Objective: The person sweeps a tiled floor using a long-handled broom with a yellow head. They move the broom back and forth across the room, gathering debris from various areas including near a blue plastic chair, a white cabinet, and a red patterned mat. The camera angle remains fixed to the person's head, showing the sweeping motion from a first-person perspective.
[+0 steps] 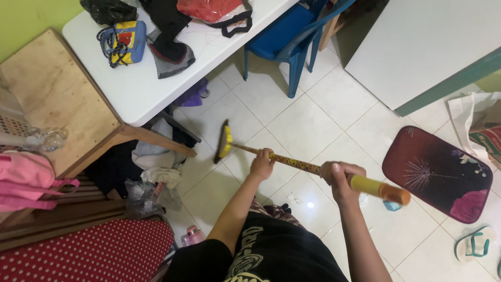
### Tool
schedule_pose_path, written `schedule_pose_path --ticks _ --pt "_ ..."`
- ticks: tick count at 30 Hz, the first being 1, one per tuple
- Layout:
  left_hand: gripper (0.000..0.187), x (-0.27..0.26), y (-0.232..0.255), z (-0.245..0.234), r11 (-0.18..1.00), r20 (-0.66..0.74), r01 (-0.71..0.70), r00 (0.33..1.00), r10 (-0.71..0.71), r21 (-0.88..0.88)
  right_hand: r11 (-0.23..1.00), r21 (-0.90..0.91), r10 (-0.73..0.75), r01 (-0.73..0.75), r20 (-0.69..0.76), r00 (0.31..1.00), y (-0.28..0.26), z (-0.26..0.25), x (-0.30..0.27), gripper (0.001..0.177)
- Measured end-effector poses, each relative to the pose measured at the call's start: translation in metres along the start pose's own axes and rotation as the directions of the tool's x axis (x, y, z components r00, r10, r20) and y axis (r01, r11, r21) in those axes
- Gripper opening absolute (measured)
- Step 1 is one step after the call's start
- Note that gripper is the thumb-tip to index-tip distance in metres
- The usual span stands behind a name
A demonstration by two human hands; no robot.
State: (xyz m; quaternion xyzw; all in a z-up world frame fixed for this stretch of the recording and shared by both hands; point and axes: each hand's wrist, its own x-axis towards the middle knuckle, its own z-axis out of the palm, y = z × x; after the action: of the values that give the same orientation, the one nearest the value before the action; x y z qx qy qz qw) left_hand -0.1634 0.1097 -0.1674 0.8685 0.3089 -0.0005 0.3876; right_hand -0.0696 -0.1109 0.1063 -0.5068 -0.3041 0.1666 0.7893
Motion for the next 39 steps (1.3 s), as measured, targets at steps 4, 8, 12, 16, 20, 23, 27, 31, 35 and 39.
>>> schedule_pose_path --ticks 4,8,12,16,20,23,27,31,35,39 --pt "0.031 -0.013 0.034 0.016 1.000 0.106 -0.011 0.994 0.010 0.014 0.981 -0.195 0.029 -0.020 0.040 0.999 -0.026 -0.001 -0.009 0.054" --pt "0.027 -0.026 0.075 0.005 0.986 0.062 -0.156 0.986 0.152 0.061 0.983 -0.109 -0.153 0.149 -0.026 0.988 -0.043 -0.005 -0.004 0.054" --pt "0.028 -0.021 0.084 -0.016 0.980 -0.049 -0.144 0.987 0.152 0.140 0.966 0.061 -0.247 0.250 -0.058 0.967 -0.040 0.000 0.005 0.056" --pt "0.034 -0.005 0.063 -0.034 0.983 -0.114 -0.036 0.992 0.057 0.180 0.940 0.080 -0.314 0.331 -0.178 0.933 -0.005 0.006 0.011 0.057" --pt "0.038 0.010 0.044 -0.029 0.990 -0.184 -0.028 0.981 0.054 0.137 0.992 0.023 -0.120 0.122 -0.090 0.989 0.028 0.005 0.015 0.055" --pt "0.035 0.022 0.036 -0.031 0.997 -0.098 0.008 0.995 0.000 0.080 0.994 -0.107 -0.030 0.025 -0.046 0.998 0.042 0.010 0.027 0.055" --pt "0.032 0.041 0.052 -0.045 0.999 0.052 -0.038 0.998 0.039 -0.025 0.989 -0.092 -0.128 0.119 -0.102 0.987 0.040 0.016 0.055 0.055" --pt "0.029 0.070 0.081 -0.062 0.967 0.026 -0.252 0.968 0.251 0.032 0.956 -0.044 -0.292 0.289 -0.171 0.941 0.030 0.025 0.092 0.053" --pt "0.029 0.111 0.091 -0.082 0.930 -0.012 -0.363 0.931 0.364 0.055 0.941 -0.079 -0.337 0.328 -0.289 0.896 0.032 0.041 0.117 0.049" --pt "0.030 0.149 0.092 -0.100 0.917 0.039 -0.388 0.922 0.386 0.095 0.922 -0.135 -0.387 0.363 -0.365 0.847 0.052 0.048 0.134 0.050"
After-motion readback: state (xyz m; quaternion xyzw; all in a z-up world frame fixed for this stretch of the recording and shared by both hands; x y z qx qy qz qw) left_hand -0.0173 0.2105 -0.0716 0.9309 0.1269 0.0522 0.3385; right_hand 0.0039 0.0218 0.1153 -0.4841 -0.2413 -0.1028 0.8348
